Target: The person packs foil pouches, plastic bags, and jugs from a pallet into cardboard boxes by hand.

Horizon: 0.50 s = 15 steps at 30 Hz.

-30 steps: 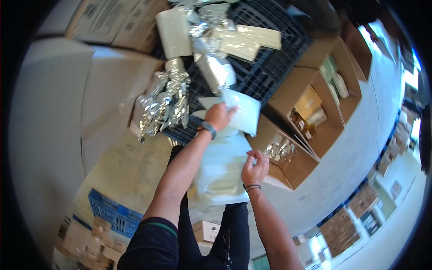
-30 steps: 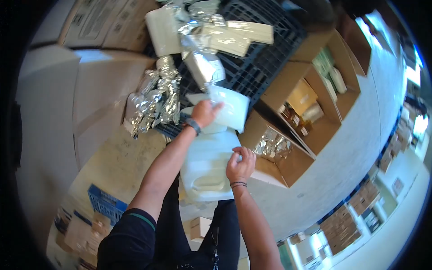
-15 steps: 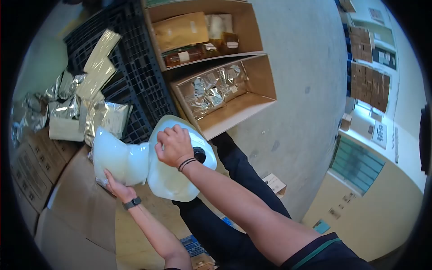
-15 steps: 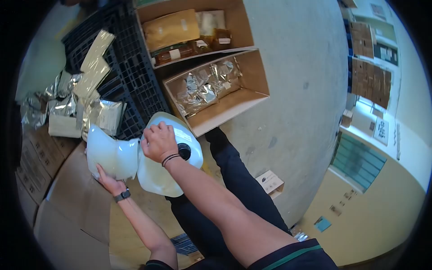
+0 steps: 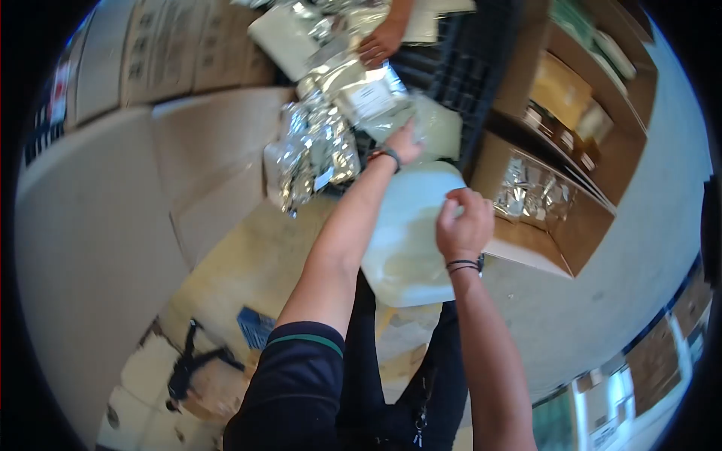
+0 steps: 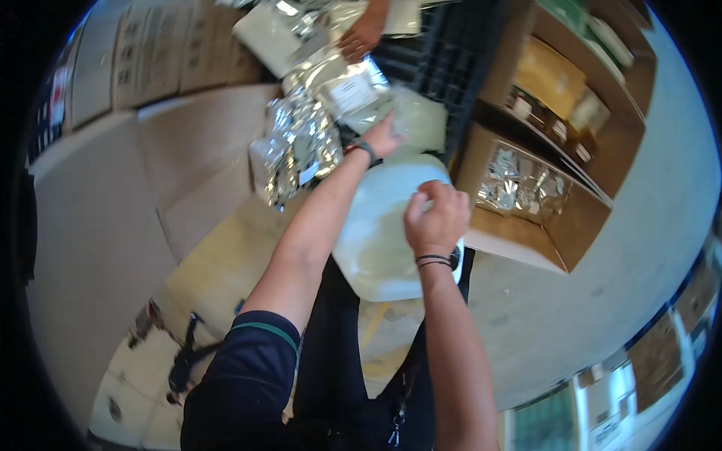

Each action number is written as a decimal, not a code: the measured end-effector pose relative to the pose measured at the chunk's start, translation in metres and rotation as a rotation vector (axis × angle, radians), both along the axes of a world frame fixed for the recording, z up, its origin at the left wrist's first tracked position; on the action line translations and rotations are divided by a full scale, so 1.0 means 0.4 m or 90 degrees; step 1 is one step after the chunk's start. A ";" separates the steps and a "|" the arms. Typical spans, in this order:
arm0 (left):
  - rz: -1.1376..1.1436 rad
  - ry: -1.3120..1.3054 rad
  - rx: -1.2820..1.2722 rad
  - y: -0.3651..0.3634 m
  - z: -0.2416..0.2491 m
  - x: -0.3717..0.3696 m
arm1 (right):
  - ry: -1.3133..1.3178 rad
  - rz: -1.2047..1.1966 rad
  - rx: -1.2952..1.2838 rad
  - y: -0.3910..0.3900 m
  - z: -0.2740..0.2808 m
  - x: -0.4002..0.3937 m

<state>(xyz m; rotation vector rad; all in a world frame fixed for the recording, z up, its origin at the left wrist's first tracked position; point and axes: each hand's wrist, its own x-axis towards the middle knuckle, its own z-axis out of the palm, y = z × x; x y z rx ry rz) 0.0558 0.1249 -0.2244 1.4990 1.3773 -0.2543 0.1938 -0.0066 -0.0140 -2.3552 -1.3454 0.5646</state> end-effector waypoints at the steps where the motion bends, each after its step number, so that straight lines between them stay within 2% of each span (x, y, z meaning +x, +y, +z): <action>1: 0.026 0.031 0.044 -0.017 0.073 0.002 | -0.007 0.001 -0.008 0.005 0.019 -0.002; 2: 0.044 0.035 0.043 -0.040 0.108 -0.041 | -0.018 0.006 -0.026 0.004 0.019 -0.001; 4: 0.093 0.057 0.372 -0.076 0.175 -0.147 | -0.018 0.015 -0.046 0.013 0.027 -0.001; 6: 0.216 0.268 0.488 -0.135 0.185 -0.303 | -0.019 0.023 -0.041 0.017 0.028 -0.008; 7: 0.304 0.337 0.452 -0.149 0.203 -0.374 | -0.013 0.022 -0.036 0.018 0.028 -0.008; 8: 0.349 0.396 0.493 -0.161 0.203 -0.454 | -0.022 0.021 -0.023 0.022 0.026 -0.004; 9: 0.362 0.334 0.512 -0.170 0.198 -0.548 | -0.018 0.030 -0.035 0.019 0.025 -0.003; 10: 0.478 0.260 0.324 -0.145 0.232 -0.598 | -0.012 0.038 -0.050 0.017 0.027 -0.002; 11: 0.423 0.350 0.419 -0.189 0.152 -0.675 | -0.009 0.035 -0.051 0.018 0.029 -0.003; 12: 0.423 0.341 0.422 -0.167 0.166 -0.671 | -0.016 0.032 -0.046 0.026 0.029 -0.003; 14: 0.293 0.478 0.313 -0.146 0.207 -0.681 | -0.012 0.020 -0.084 0.024 0.039 -0.006; 15: 0.292 0.485 0.254 -0.131 0.224 -0.679 | -0.014 0.022 -0.089 0.027 0.043 -0.009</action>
